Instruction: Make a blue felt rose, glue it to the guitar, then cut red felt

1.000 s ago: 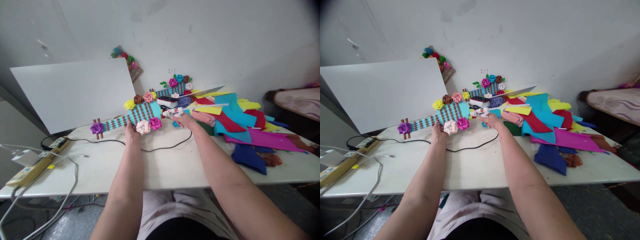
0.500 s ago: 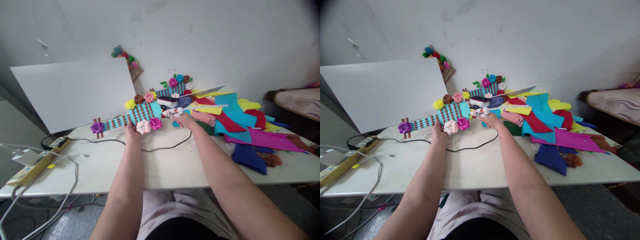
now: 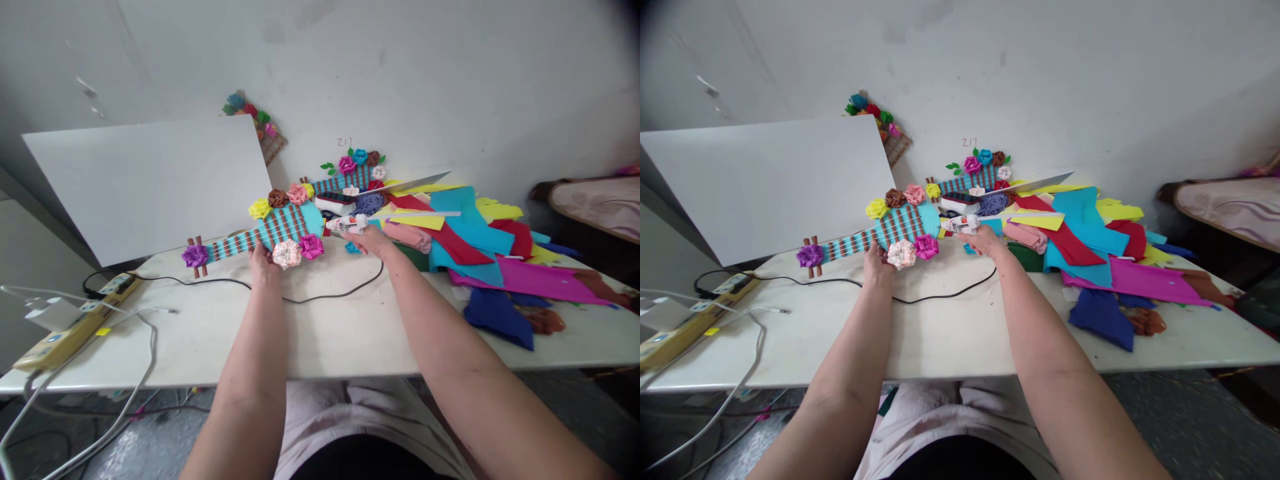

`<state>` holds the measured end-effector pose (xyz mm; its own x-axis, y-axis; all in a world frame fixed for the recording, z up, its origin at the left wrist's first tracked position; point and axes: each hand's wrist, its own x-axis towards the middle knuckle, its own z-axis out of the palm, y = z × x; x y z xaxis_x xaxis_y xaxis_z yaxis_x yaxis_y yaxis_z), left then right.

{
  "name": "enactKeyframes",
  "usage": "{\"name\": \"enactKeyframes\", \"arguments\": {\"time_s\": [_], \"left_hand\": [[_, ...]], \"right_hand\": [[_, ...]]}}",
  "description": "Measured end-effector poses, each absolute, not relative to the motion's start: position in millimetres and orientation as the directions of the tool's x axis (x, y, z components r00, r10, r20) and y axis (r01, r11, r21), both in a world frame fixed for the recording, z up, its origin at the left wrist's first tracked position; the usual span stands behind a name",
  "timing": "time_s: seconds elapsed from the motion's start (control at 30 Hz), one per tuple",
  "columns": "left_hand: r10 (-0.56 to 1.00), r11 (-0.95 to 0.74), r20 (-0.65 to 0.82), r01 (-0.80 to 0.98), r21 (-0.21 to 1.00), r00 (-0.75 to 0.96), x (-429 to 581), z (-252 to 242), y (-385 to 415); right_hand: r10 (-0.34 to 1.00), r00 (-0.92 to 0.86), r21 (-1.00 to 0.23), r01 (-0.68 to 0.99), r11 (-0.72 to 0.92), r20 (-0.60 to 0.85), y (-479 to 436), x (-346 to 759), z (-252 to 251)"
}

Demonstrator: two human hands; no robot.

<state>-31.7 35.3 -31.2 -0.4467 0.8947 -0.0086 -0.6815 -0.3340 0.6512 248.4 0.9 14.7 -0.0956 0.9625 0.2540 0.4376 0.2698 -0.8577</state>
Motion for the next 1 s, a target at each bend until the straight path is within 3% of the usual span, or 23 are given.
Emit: {"name": "enactKeyframes", "arguments": {"time_s": [0.13,0.43,1.0], "left_hand": [[0.841,-0.408,-0.022,-0.661,0.63,-0.541,-27,-29,33],[0.836,-0.413,-0.077,-0.715,0.564,-0.544,-24,-22,28],[0.835,-0.411,-0.089,-0.722,0.556,-0.543,-23,-20,26]], "right_hand": [[0.963,-0.101,-0.873,0.407,0.268,0.249,0,248,15],[0.957,-0.086,-0.862,0.418,0.286,0.276,1,249,16],[0.958,-0.081,-0.852,0.441,0.282,0.275,6,245,13]]}}
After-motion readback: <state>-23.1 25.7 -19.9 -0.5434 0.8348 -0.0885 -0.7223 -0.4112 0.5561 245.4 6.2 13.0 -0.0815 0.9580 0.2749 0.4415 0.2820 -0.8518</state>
